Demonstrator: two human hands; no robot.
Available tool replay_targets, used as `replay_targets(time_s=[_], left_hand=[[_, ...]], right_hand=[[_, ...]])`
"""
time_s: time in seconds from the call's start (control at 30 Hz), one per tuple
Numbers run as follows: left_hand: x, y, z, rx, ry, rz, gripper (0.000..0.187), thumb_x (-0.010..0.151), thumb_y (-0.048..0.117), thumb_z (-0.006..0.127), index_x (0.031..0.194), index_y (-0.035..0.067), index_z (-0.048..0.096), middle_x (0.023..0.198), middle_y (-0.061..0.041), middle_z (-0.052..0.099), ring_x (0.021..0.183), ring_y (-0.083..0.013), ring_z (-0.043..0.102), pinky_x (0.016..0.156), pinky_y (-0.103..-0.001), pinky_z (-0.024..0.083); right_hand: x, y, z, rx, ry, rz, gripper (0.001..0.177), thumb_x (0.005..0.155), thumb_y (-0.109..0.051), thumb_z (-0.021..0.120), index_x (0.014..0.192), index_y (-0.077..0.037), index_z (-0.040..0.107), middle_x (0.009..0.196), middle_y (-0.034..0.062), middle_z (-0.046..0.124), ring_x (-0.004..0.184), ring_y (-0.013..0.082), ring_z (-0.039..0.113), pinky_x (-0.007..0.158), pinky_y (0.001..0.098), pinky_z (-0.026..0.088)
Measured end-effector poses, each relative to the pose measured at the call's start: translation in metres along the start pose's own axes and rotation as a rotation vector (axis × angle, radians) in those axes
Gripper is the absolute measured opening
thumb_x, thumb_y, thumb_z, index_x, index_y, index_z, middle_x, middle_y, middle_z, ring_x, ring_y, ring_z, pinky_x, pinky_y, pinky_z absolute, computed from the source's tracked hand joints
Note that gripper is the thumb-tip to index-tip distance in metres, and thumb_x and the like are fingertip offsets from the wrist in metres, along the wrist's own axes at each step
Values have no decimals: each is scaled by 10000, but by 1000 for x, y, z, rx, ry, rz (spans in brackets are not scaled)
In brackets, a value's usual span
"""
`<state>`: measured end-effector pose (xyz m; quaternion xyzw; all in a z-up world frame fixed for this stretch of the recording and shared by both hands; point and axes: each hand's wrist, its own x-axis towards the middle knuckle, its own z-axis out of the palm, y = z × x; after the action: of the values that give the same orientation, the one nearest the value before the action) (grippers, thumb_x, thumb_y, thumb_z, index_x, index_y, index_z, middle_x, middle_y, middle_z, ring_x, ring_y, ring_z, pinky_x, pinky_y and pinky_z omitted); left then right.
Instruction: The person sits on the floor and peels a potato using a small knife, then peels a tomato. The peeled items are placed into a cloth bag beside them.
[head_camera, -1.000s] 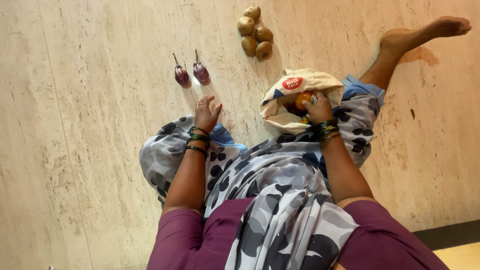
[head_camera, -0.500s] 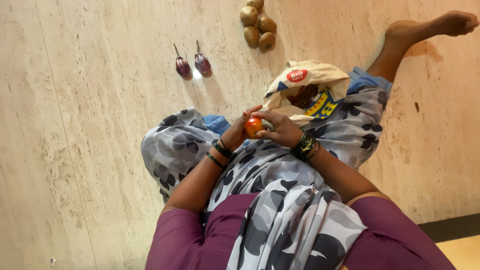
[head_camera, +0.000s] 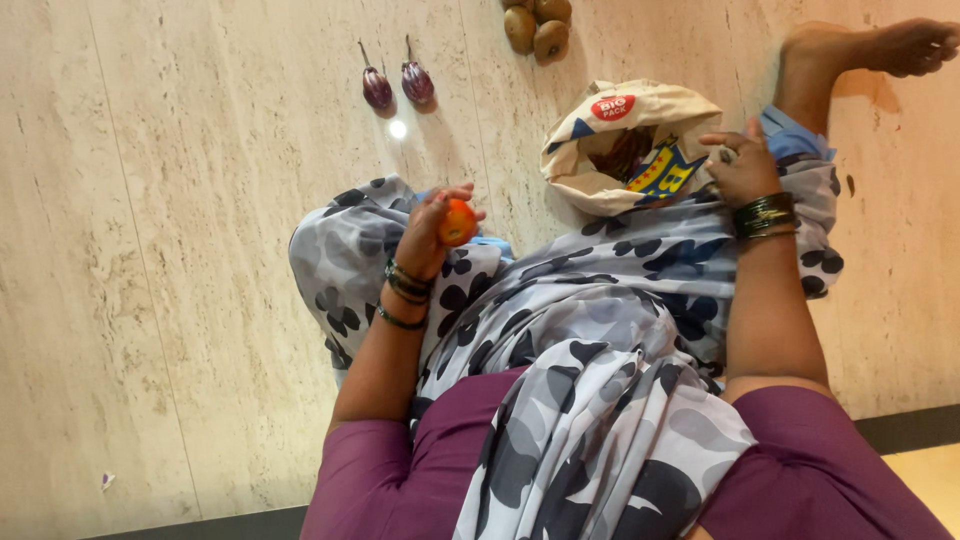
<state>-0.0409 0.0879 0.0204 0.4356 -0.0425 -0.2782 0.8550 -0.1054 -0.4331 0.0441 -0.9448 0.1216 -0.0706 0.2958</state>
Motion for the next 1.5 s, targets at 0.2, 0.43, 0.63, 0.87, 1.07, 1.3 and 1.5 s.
replay_targets(time_s=[0.2,0.43,0.63,0.87,1.07,1.3,1.5], left_hand=[[123,-108,21,645,-113,-53,416,1036,369,664,1266,31,739,1414,-255,584,1295,-246,521,1053,-324,435],[140,-131,39,265,18,-313,507,987,354,701,1390,49,658,1056,-130,636,862,-219,569,722,-367,460],[99,33,88,167,-205,224,610,1037,370,661,1468,-47,549,1397,-128,654,1255,-181,641,1089,-322,529],[69,141,145,400,-247,600,428,1108,341,591,1372,5,579,1288,-117,641,1193,-216,645,1025,-345,568],[92,109,149,502,-173,588,496,1099,371,578,1436,8,594,1331,-130,668,1238,-208,654,1046,-337,578],[113,-40,118,319,-96,85,599,997,393,675,1413,-30,592,1262,-114,680,1130,-169,645,989,-310,524],[126,-123,71,959,-159,-42,564,955,444,690,1319,14,654,1181,-161,738,1092,-181,692,950,-303,528]], right_hand=[[16,6,80,39,28,108,522,796,-110,757,1306,-26,684,1306,299,613,1176,404,632,1026,416,489],[16,-48,41,438,186,-69,545,863,54,632,1408,46,624,1260,150,664,970,194,685,823,301,586],[29,-87,-47,537,198,-212,378,1015,104,629,1389,62,656,897,29,604,690,80,542,590,239,451],[47,-79,-73,552,197,-293,424,978,83,611,1397,44,666,861,22,617,635,83,549,532,245,445],[91,-80,-72,582,139,-289,465,946,65,595,1403,29,674,830,17,628,588,85,555,483,251,440],[144,-70,-52,602,-43,-123,514,909,44,576,1410,11,683,794,10,641,534,88,563,424,257,435],[148,-14,23,365,-165,29,633,901,34,636,1528,-49,624,900,15,662,679,88,565,542,274,485]])
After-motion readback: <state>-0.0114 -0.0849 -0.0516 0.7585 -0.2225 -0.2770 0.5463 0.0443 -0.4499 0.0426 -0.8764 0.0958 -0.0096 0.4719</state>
